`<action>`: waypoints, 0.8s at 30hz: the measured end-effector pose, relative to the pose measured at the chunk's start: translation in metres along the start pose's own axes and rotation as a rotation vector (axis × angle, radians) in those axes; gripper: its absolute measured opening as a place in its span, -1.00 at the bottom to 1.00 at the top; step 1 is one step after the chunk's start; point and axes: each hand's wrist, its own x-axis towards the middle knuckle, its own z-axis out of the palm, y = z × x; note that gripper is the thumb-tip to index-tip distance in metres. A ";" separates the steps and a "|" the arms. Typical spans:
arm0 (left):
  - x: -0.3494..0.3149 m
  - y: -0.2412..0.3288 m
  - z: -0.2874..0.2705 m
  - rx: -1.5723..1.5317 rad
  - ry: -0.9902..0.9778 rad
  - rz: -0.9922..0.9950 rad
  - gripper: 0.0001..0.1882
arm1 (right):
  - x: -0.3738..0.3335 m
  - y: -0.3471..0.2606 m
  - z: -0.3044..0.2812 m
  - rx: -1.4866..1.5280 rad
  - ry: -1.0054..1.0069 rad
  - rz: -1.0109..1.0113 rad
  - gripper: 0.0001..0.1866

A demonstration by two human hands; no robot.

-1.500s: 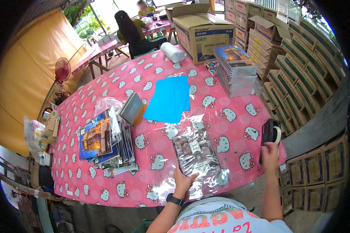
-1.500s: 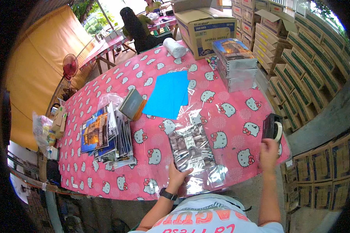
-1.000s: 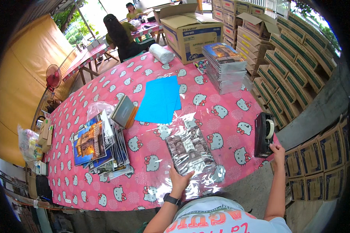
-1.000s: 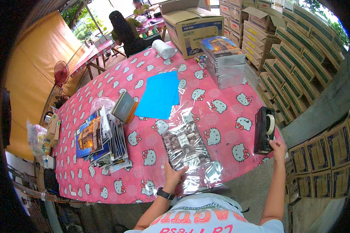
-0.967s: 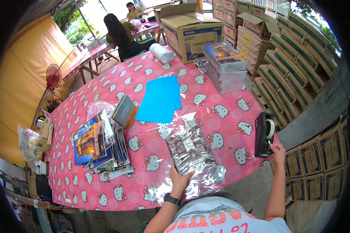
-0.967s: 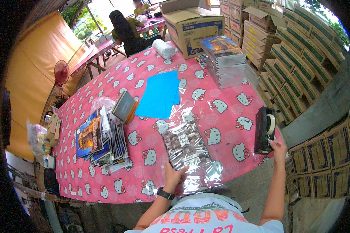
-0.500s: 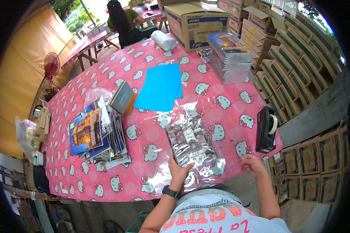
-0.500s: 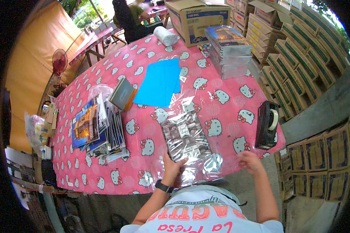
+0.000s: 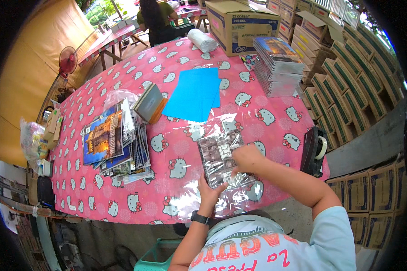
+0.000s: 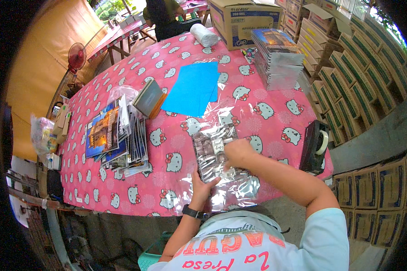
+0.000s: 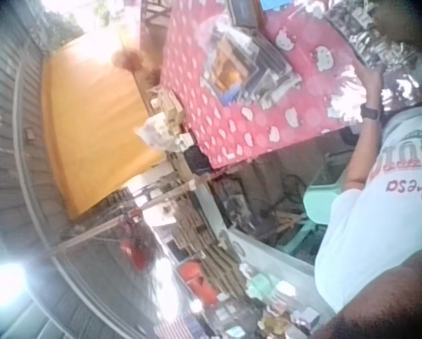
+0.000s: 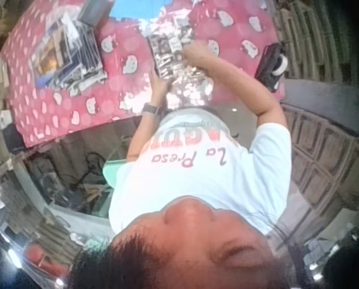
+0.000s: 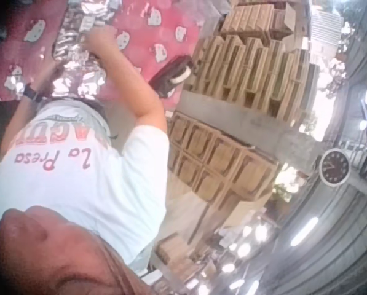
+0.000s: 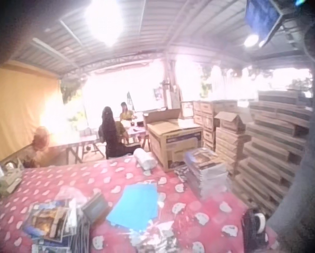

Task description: The person places a stack of books into a plastic bag, seals the bag with tape, and moves the package aside.

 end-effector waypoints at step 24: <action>0.086 0.244 -0.004 0.927 0.265 1.454 -0.35 | -0.059 0.108 -0.066 2.336 0.741 -0.343 -0.63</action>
